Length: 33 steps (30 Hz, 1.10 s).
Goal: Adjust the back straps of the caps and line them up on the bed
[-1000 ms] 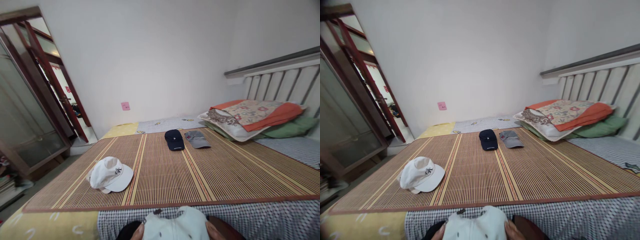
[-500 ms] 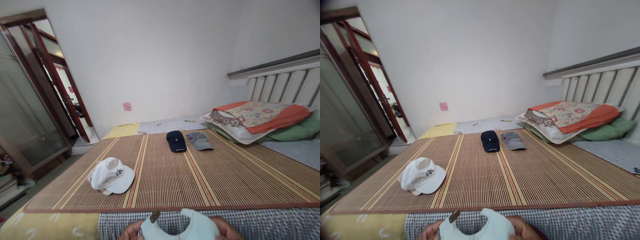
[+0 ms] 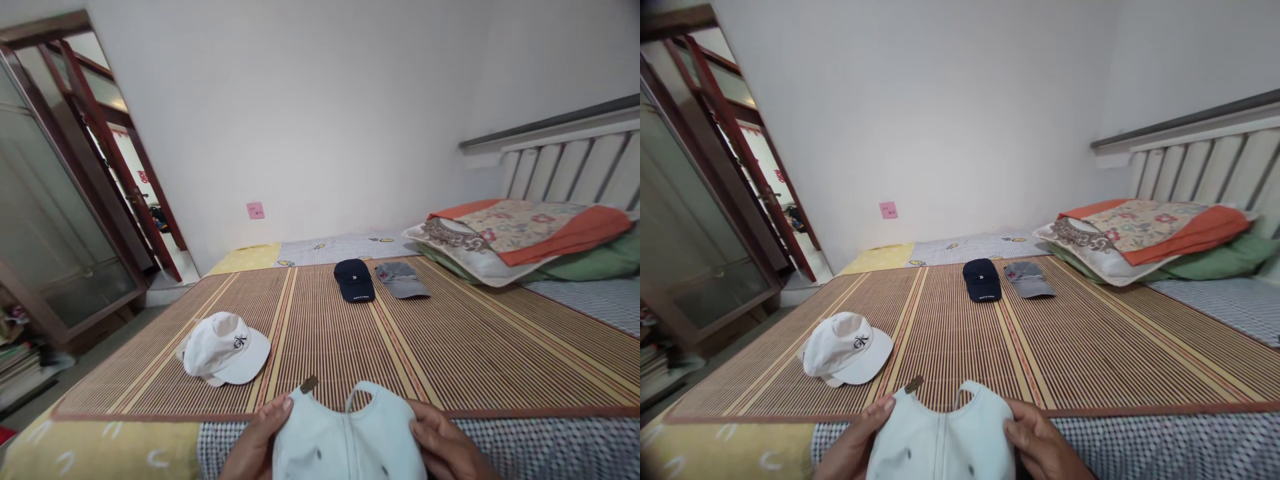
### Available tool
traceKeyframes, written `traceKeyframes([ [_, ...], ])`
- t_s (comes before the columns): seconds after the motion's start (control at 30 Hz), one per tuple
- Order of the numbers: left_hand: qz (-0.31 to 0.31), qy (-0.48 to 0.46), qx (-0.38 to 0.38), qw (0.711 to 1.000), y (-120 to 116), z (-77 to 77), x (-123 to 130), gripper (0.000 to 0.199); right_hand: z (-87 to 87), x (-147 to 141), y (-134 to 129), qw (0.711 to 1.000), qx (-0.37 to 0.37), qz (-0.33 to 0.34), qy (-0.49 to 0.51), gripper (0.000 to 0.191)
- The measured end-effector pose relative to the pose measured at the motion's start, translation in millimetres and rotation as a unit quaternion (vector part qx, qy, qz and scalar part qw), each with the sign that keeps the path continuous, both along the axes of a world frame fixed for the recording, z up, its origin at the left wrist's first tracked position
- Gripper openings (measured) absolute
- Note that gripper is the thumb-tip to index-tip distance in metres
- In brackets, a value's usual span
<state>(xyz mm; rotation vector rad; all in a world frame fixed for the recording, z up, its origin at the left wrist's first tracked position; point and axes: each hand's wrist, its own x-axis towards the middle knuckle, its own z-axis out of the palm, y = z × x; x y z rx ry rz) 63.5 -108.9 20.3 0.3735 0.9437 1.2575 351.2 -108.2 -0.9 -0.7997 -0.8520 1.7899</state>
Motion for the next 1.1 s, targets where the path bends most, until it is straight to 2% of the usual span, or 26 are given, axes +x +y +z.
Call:
traceKeyframes([
  [0.1,0.008,-0.005,-0.006,1.0,11.1,5.8,4.7,0.016,0.1,3.5,17.5,1.0,0.0,-0.021,0.004,0.047],
  [0.17,-0.025,0.006,0.02,0.999,21.0,9.4,5.9,0.016,4.2,5.2,31.7,1.0,0.022,-0.019,0.006,0.049],
  [0.27,-0.081,0.051,0.095,0.991,40.7,20.7,6.9,0.023,21.7,7.6,53.1,0.997,0.07,-0.018,-0.017,0.051],
  [0.33,-0.09,0.101,0.155,0.979,55.6,32.3,6.4,0.028,37.6,10.1,66.7,0.989,0.129,-0.028,-0.061,0.048],
  [0.4,-0.088,0.178,0.222,0.955,70.5,43.7,4.1,0.03,51.5,13.0,80.0,0.965,0.213,-0.044,-0.145,0.037],
  [0.5,-0.085,0.321,0.307,0.892,91.9,48.8,-1.8,0.031,58.3,14.3,99.2,0.907,0.327,-0.068,-0.257,0.02],
  [0.57,-0.092,0.404,0.327,0.849,105.4,37.9,-4.6,0.033,49.6,10.9,111.6,0.871,0.368,-0.092,-0.312,0.014],
  [0.63,-0.097,0.473,0.316,0.817,117.5,15.1,-4.6,0.036,30.4,4.4,123.2,0.848,0.37,-0.116,-0.361,0.014],
  [0.77,-0.044,0.521,0.273,0.808,132.9,-44.3,-0.5,0.03,-23.5,-11.1,139.4,0.838,0.344,-0.144,-0.398,0.015],
  [0.87,0.009,0.538,0.245,0.806,136.8,-74.3,-2.1,0.031,-56.7,-18.2,144.6,0.83,0.33,-0.162,-0.42,0.018],
  [0.97,0.045,0.539,0.232,0.808,135.5,-82.4,-10.5,0.043,-70.9,-19.9,145.2,0.823,0.33,-0.186,-0.424,0.032],
  [1.03,0.063,0.536,0.224,0.812,129.3,-80.3,-19.3,0.052,-70.3,-19.8,142.3,0.816,0.331,-0.218,-0.42,0.038],
  [1.1,0.071,0.532,0.213,0.816,116.0,-78.0,-31.1,0.055,-63.9,-21.1,135.7,0.808,0.335,-0.254,-0.412,0.036],
])
